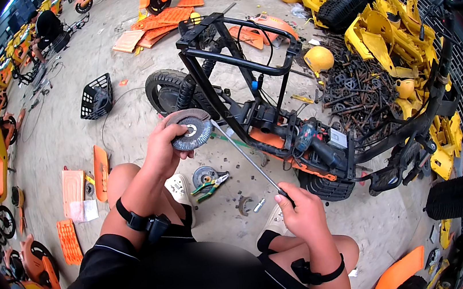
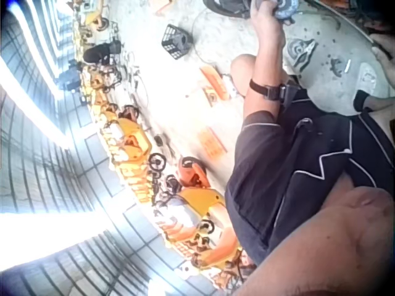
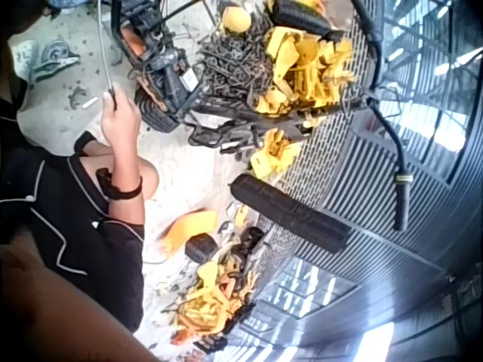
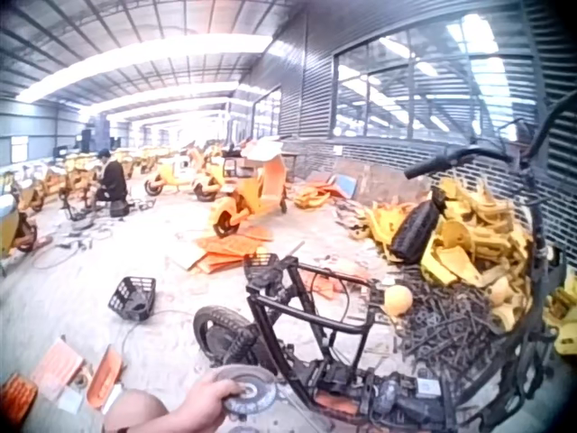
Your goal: The person uses a screwdriver and pliers to pry at and modify a metal grinding disc while sitting on the floor of a large workshop filled with scooter parts.
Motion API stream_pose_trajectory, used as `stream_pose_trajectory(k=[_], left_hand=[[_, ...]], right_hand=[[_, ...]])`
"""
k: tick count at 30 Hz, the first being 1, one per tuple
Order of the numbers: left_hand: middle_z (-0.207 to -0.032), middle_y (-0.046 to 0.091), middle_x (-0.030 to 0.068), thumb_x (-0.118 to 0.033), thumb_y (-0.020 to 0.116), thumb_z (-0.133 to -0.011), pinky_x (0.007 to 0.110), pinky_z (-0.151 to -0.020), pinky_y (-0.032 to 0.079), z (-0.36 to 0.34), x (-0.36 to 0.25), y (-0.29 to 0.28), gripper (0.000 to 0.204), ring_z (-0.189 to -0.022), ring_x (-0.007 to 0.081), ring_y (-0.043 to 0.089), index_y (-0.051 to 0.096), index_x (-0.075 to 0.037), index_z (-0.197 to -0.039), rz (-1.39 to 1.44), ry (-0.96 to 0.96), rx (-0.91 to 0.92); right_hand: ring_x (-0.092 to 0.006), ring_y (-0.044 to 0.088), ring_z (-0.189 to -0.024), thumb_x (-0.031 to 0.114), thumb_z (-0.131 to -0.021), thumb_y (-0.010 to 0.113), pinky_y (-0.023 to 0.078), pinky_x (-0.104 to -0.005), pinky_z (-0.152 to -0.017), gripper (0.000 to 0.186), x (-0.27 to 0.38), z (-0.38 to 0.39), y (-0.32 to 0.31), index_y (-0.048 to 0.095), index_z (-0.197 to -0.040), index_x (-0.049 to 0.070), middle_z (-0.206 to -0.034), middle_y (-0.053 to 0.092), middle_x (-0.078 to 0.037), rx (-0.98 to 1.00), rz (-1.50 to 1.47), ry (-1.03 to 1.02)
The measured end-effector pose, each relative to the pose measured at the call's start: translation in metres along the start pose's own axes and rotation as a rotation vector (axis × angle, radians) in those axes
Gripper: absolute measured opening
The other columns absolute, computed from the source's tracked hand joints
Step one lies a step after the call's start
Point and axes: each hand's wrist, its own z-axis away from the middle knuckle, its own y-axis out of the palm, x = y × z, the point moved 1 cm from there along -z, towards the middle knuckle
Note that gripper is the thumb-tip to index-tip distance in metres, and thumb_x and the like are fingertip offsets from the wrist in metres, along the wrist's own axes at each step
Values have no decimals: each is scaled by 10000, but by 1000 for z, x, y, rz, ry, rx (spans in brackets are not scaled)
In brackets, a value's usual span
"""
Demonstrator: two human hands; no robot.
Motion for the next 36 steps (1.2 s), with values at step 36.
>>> stream_pose_trajectory(k=[36], left_hand=[[-1044, 648, 120, -64, 570, -903, 283, -440, 507, -2, 17, -7, 451, -685, 166, 653, 485, 2, -1341, -248, 189, 47]], right_hand=[[-210, 644, -625, 163, -939, 677, 470, -344, -535, 229, -21, 14, 35, 661, -1143, 59, -716, 634, -77, 78, -231, 48]])
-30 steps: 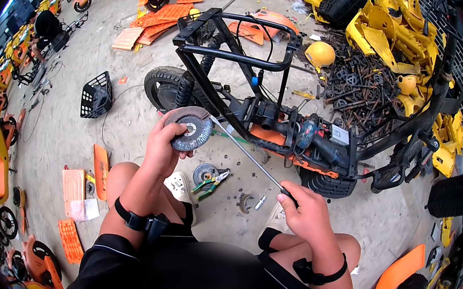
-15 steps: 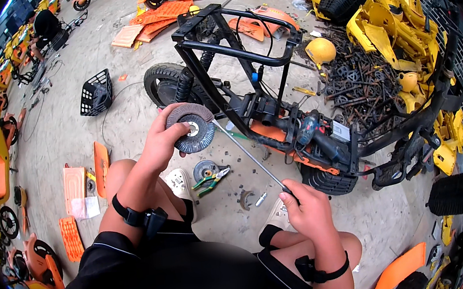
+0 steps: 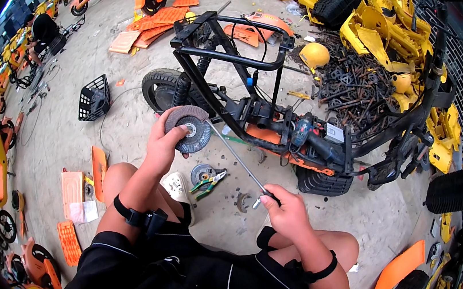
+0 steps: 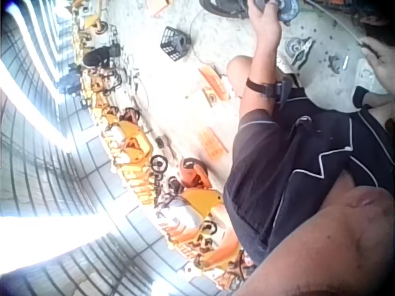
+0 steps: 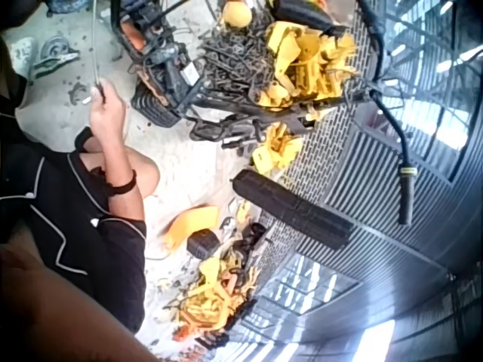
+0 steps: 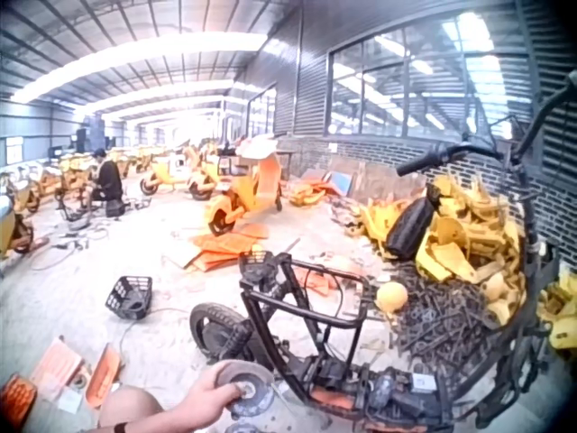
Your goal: The person uses a screwdriver and pliers to pry at and modify a metal grinding disc while sitting on the floor of a large workshop filled with scooter parts.
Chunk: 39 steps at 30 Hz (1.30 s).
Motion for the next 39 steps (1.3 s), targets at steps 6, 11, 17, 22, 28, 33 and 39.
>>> stream_pose_trajectory(k=[6, 11, 17, 22, 28, 33, 39], left_hand=[[-1075, 629, 99, -83, 551, -937, 284, -491, 529, -2, 15, 12, 450, -753, 153, 652, 453, -12, -1370, 127, 41, 109], [-1094, 651, 135, -79, 526, -926, 285, -456, 522, 17, 24, 39, 398, -746, 175, 667, 474, 0, -1312, 57, 62, -3], [-847, 663, 135, -92, 509, -891, 320, -471, 499, -13, -5, -2, 345, -456, 161, 524, 537, 30, -1213, 325, -191, -80], [-834, 661, 126, -101, 504, -877, 330, -481, 506, -7, 2, 4, 368, -430, 155, 504, 544, 34, -1217, 329, -256, 0], [-872, 676, 129, -68, 526, -860, 291, -415, 478, -6, -4, 12, 382, -476, 157, 577, 537, 39, -1227, 238, -205, 9], [-908, 664, 126, -55, 551, -879, 278, -394, 461, -5, -1, 13, 397, -528, 163, 614, 508, 29, -1265, 90, -138, 19], [-941, 648, 123, -63, 554, -900, 271, -395, 457, 1, -1, 13, 429, -561, 162, 620, 481, 18, -1314, -64, -70, 64]], right_hand=[[-113, 538, -542, 178, -1037, 546, 435, -288, -474, 197, 14, -6, 1, 593, -1163, 35, -666, 560, -31, 179, -717, 254], [-124, 493, -474, 237, -1063, 487, 414, -274, -422, 210, 21, -27, -57, 544, -1124, 44, -679, 507, -32, -103, -965, 225], [-78, 488, -534, 70, -983, 604, 405, -243, -502, 166, 9, -10, -57, 620, -1133, 2, -683, 556, -4, -9, -255, 191], [-141, 620, -713, 65, -908, 695, 498, -278, -680, 197, 28, -2, -45, 663, -1085, -14, -818, 678, -74, -14, 134, 7], [-229, 679, -741, 83, -887, 711, 521, -316, -713, 234, 31, -2, -52, 671, -1101, -2, -855, 707, -143, -64, 277, -43], [-310, 692, -769, 103, -881, 716, 523, -334, -707, 235, 35, -2, -56, 679, -1097, 15, -875, 700, -182, -65, 318, -38], [-347, 666, -754, 96, -862, 721, 516, -364, -666, 230, 37, 1, -59, 690, -1084, 43, -851, 684, -156, -109, 457, -115]])
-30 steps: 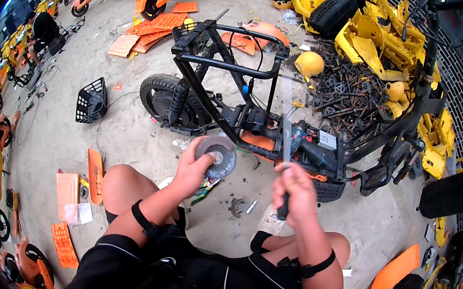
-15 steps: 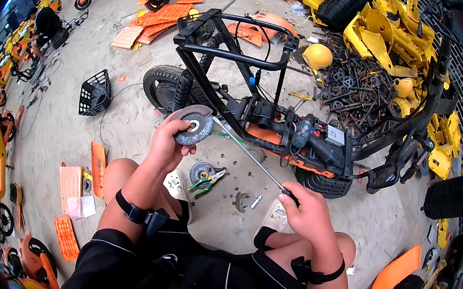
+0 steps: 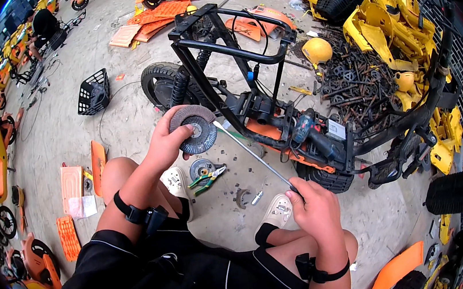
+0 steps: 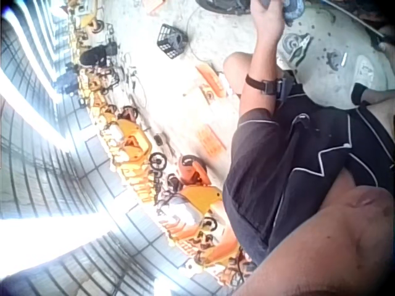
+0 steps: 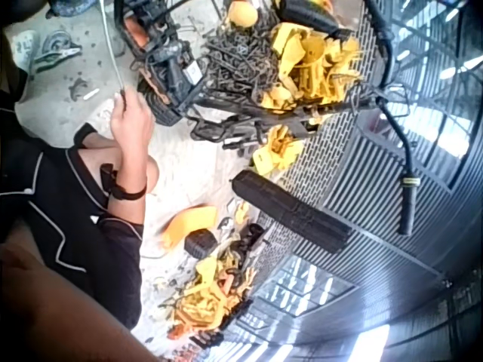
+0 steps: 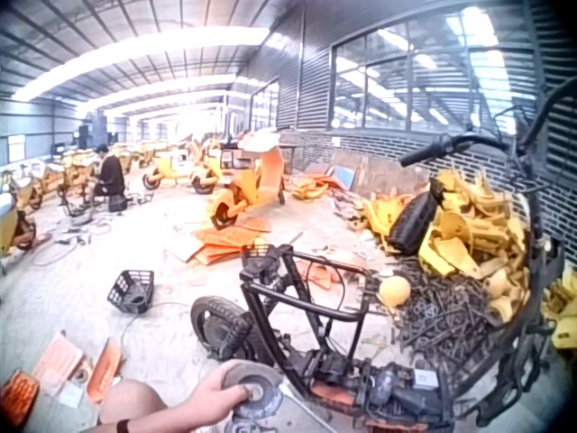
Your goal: The person uses a screwdriver and pliers to pry at and modify a metal grinding disc while sitting on the floor of a large workshop filled with scooter parts.
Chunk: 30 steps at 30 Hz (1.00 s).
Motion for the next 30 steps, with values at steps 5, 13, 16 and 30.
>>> stream_pose_trajectory(k=[5, 13, 16, 30], left_hand=[[-905, 651, 111, -54, 557, -891, 275, -399, 458, 0, -1, -4, 439, -543, 151, 610, 481, 35, -1314, 135, -74, 34], [-958, 645, 134, -60, 569, -898, 284, -415, 471, 0, 8, -4, 458, -560, 178, 623, 458, 29, -1333, 86, -77, 46], [-971, 638, 129, -55, 552, -917, 283, -425, 476, 1, 9, -2, 426, -568, 172, 618, 453, 30, -1322, 68, -40, 39], [-1078, 621, 97, -59, 520, -937, 266, -521, 526, 6, 20, 16, 386, -704, 118, 624, 474, -6, -1317, -242, 194, -20]], right_hand=[[-345, 641, -714, 100, -848, 731, 499, -382, -629, 237, -1, 0, -2, 698, -1080, 61, -804, 654, -136, -30, 79, -48], [-346, 650, -720, 94, -860, 721, 503, -378, -634, 222, -6, 7, 25, 690, -1072, 39, -816, 655, -162, -80, -43, -45], [-277, 635, -631, 151, -898, 712, 496, -381, -582, 216, -11, 13, 47, 672, -1092, 65, -794, 659, -124, -82, -128, -51], [-120, 475, -514, 295, -1063, 492, 422, -271, -462, 275, 16, -2, 61, 556, -1156, 44, -699, 506, -18, 295, -1671, 400]])
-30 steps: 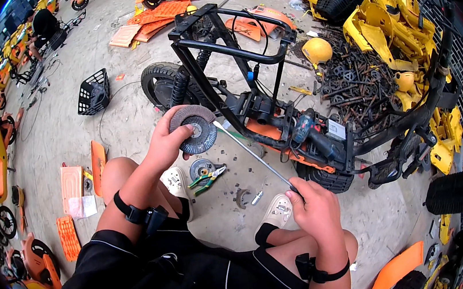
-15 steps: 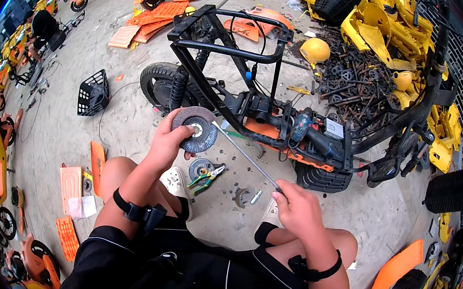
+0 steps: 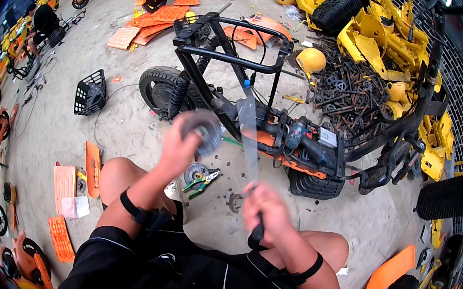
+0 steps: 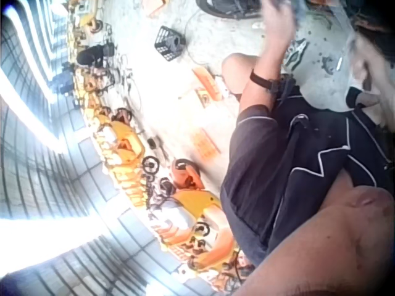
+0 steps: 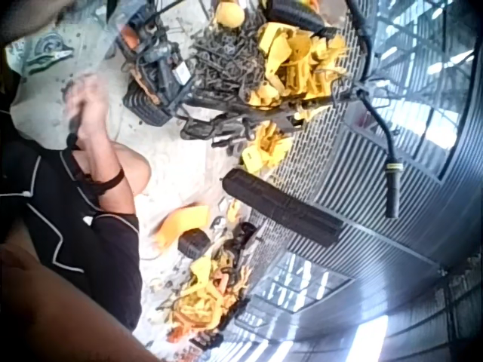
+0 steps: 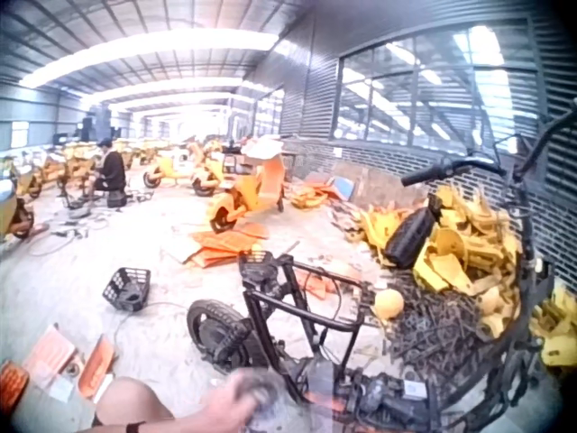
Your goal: The person uses a screwdriver and pliers to pry at and modify a metal grinding disc while sitting on the floor of a large workshop filled with scooter parts.
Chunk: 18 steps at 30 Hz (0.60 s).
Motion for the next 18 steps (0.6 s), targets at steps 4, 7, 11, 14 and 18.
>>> stream_pose_trajectory(k=[4, 7, 11, 14, 18], left_hand=[[-1111, 662, 150, -103, 516, -917, 364, -851, 549, 20, 22, 18, 421, -920, 236, 686, 483, 12, -1321, -238, 301, 30], [-996, 671, 124, -72, 500, -916, 283, -454, 495, -10, 9, -7, 387, -543, 130, 593, 500, -4, -1297, 263, -48, -151], [-878, 670, 100, -125, 510, -902, 308, -491, 489, -16, -4, -28, 397, -488, 153, 540, 537, -31, -1287, 646, -324, -103], [-820, 654, 48, -187, 522, -907, 332, -554, 467, -12, 1, -26, 387, -454, 129, 482, 565, -49, -1267, 861, -412, -10], [-819, 652, 49, -181, 528, -904, 330, -538, 464, -12, 8, -24, 363, -452, 135, 487, 567, -50, -1240, 896, -425, 56]], right_hand=[[-133, 456, -509, 350, -1080, 437, 399, -285, -445, 283, 68, -2, -24, 539, -1150, 96, -701, 465, -9, -112, -296, -267], [-140, 468, -519, 335, -1089, 407, 415, -295, -464, 266, 64, 7, -27, 535, -1148, 108, -707, 457, -12, -280, -124, -189], [-122, 494, -533, 236, -1073, 464, 429, -284, -475, 201, 60, 2, -14, 544, -1152, 69, -700, 499, -16, -215, 298, -141], [-99, 560, -594, 160, -1025, 572, 435, -254, -539, 172, 47, 7, -15, 599, -1138, 33, -716, 584, -12, -180, 840, -171], [-107, 559, -678, 97, -949, 668, 457, -252, -632, 180, 38, 13, 0, 641, -1095, -5, -799, 637, -44, -204, 1292, -378]])
